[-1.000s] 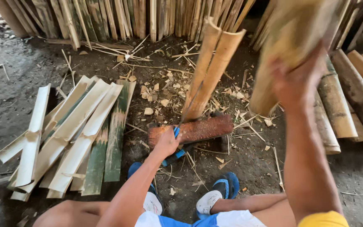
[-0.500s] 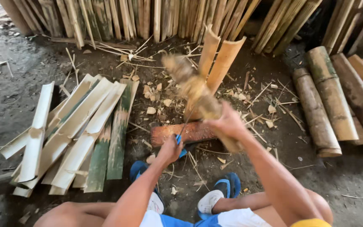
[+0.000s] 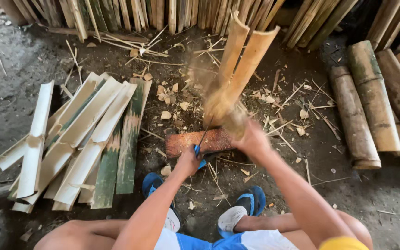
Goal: The person splits a bamboo pole into flat strips using a machete and a wooden mallet. They position the bamboo on a wooden block, drive the machete into the pole, and strike the back of the blade with the mallet to split the bamboo lengthwise.
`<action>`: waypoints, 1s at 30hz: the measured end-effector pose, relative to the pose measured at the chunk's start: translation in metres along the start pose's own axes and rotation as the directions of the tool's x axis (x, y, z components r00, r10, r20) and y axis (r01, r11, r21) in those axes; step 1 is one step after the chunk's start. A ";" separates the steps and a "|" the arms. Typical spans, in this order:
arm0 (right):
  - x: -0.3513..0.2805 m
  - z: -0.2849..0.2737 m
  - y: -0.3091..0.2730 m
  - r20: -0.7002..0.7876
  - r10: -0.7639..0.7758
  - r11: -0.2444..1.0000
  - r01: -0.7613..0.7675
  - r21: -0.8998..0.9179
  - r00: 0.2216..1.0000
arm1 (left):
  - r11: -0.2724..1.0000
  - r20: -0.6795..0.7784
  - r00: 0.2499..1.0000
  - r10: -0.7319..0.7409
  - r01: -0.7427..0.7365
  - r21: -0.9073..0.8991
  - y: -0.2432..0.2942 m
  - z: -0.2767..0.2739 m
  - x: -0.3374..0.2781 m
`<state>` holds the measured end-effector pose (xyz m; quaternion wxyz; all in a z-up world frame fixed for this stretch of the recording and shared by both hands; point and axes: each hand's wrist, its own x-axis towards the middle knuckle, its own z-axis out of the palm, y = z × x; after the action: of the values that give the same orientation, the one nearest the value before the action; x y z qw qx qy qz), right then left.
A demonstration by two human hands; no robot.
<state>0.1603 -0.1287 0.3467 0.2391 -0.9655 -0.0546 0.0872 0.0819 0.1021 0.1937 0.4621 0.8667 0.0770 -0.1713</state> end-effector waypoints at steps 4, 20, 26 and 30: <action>-0.015 0.022 0.009 -0.010 0.024 1.000 -0.025 -0.009 1.000 | 0.998 -0.031 0.997 0.065 -0.065 0.014 -0.010 0.016 0.013; -0.007 0.019 0.021 0.029 -0.018 0.017 -0.029 0.999 0.999 | 0.999 0.020 1.000 -0.022 0.021 0.038 -0.013 0.010 -0.001; -0.038 0.027 0.001 0.022 0.137 0.980 -0.139 0.144 0.990 | 1.000 0.003 1.000 0.025 -0.025 0.018 -0.015 0.030 0.005; -0.043 -0.039 -0.039 0.000 0.280 0.898 -0.262 0.353 0.960 | 0.999 -0.003 0.999 -0.037 0.037 0.007 -0.012 0.026 0.013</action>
<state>0.1230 -0.1184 0.4055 0.3935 -0.9077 0.1025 0.1033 0.0844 0.0865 0.1664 0.4558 0.8670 0.0931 -0.1788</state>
